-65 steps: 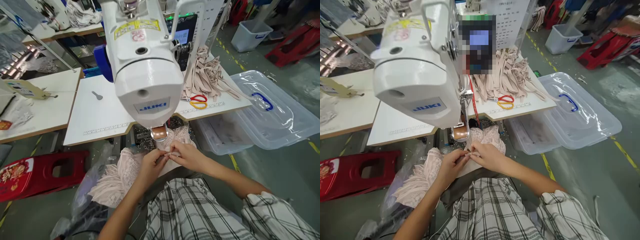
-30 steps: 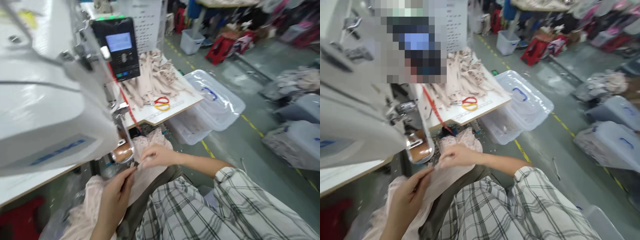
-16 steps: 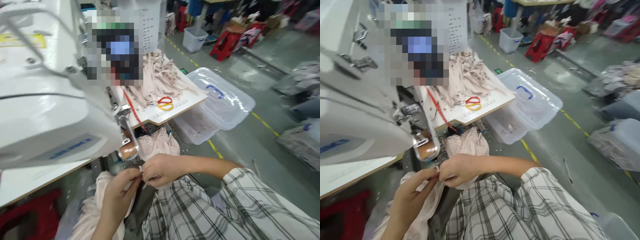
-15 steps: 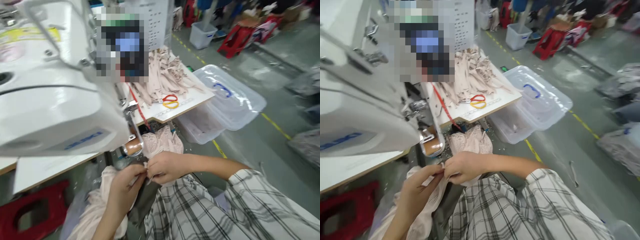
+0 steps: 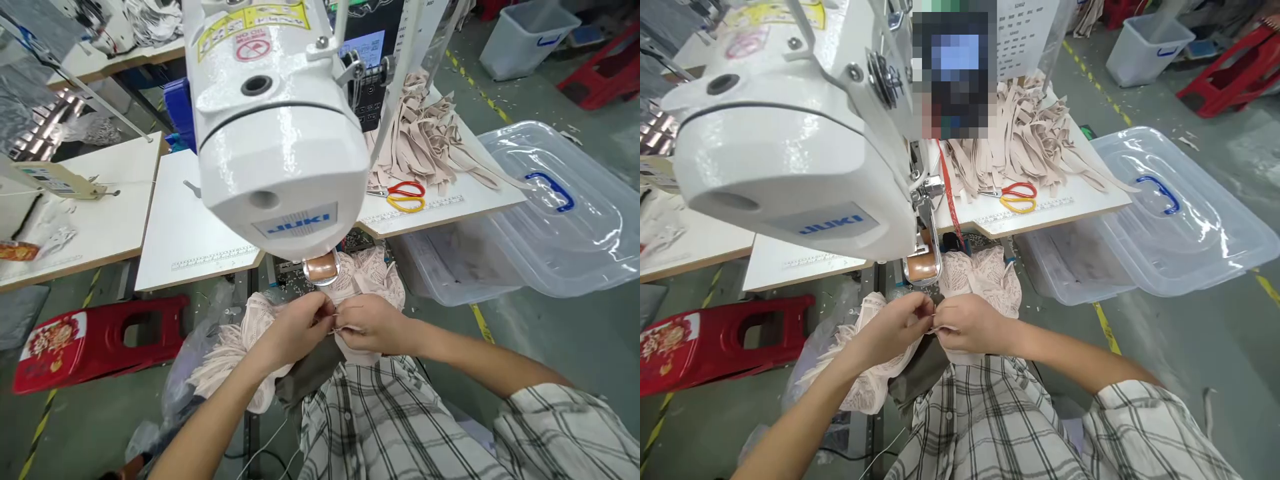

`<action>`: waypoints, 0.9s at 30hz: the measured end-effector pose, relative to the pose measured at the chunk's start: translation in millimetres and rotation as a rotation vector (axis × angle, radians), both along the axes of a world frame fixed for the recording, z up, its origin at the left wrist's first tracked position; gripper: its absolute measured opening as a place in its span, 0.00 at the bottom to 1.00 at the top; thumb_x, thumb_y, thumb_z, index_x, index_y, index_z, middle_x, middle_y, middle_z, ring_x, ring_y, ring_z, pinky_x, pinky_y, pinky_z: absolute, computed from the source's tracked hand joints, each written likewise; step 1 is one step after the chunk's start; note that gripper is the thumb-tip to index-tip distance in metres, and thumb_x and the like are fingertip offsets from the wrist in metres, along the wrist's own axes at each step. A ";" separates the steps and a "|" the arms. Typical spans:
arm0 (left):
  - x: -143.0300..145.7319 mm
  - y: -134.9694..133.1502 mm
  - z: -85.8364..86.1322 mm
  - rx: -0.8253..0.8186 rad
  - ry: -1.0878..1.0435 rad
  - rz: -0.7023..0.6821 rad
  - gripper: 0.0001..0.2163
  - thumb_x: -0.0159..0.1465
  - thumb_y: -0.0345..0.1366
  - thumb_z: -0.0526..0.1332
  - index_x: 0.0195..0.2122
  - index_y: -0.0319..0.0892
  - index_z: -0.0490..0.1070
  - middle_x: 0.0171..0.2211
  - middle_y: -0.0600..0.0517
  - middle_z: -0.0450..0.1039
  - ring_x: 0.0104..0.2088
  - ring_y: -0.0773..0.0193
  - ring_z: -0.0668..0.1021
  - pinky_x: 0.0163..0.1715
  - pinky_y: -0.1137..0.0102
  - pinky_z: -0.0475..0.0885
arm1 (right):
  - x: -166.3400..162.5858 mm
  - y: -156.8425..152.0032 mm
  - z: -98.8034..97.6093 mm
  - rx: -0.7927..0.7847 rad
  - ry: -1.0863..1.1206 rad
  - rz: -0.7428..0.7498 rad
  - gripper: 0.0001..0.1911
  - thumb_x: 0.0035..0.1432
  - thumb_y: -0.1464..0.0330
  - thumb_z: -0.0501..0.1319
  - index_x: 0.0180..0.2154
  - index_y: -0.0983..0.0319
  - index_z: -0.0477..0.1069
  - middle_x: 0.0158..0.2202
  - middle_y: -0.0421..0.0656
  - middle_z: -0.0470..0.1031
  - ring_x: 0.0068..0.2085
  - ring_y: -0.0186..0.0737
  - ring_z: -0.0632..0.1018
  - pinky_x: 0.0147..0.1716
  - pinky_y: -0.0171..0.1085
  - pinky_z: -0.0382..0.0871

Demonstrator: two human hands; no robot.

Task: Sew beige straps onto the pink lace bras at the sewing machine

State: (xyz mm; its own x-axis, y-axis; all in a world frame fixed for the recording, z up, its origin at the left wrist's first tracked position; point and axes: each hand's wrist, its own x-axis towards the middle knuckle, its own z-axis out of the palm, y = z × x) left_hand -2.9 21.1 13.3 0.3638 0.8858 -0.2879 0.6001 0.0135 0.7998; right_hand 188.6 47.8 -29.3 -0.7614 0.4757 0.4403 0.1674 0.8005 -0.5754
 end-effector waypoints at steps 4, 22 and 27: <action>1.3 -5.9 -2.0 -0.061 -0.177 0.134 0.02 0.60 0.32 0.57 0.31 0.43 0.67 0.26 0.55 0.70 0.26 0.66 0.71 0.25 0.73 0.64 | 0.5 -2.1 3.8 -0.041 0.032 -0.017 0.11 0.60 0.75 0.51 0.29 0.60 0.68 0.25 0.40 0.73 0.28 0.34 0.72 0.28 0.32 0.65; 26.2 -29.2 -29.3 0.313 -0.429 0.605 0.07 0.66 0.37 0.59 0.35 0.41 0.75 0.33 0.50 0.78 0.36 0.62 0.79 0.37 0.70 0.74 | -9.5 -3.5 21.0 -0.268 0.063 -0.173 0.08 0.61 0.73 0.55 0.30 0.59 0.71 0.27 0.38 0.76 0.30 0.34 0.75 0.32 0.32 0.69; 17.1 -24.9 -26.4 0.493 -0.275 0.559 0.07 0.66 0.34 0.60 0.31 0.43 0.75 0.29 0.52 0.77 0.31 0.64 0.77 0.31 0.72 0.72 | -9.5 -0.9 27.7 -0.426 0.072 -0.187 0.07 0.59 0.73 0.58 0.33 0.59 0.75 0.31 0.40 0.79 0.32 0.35 0.78 0.33 0.33 0.70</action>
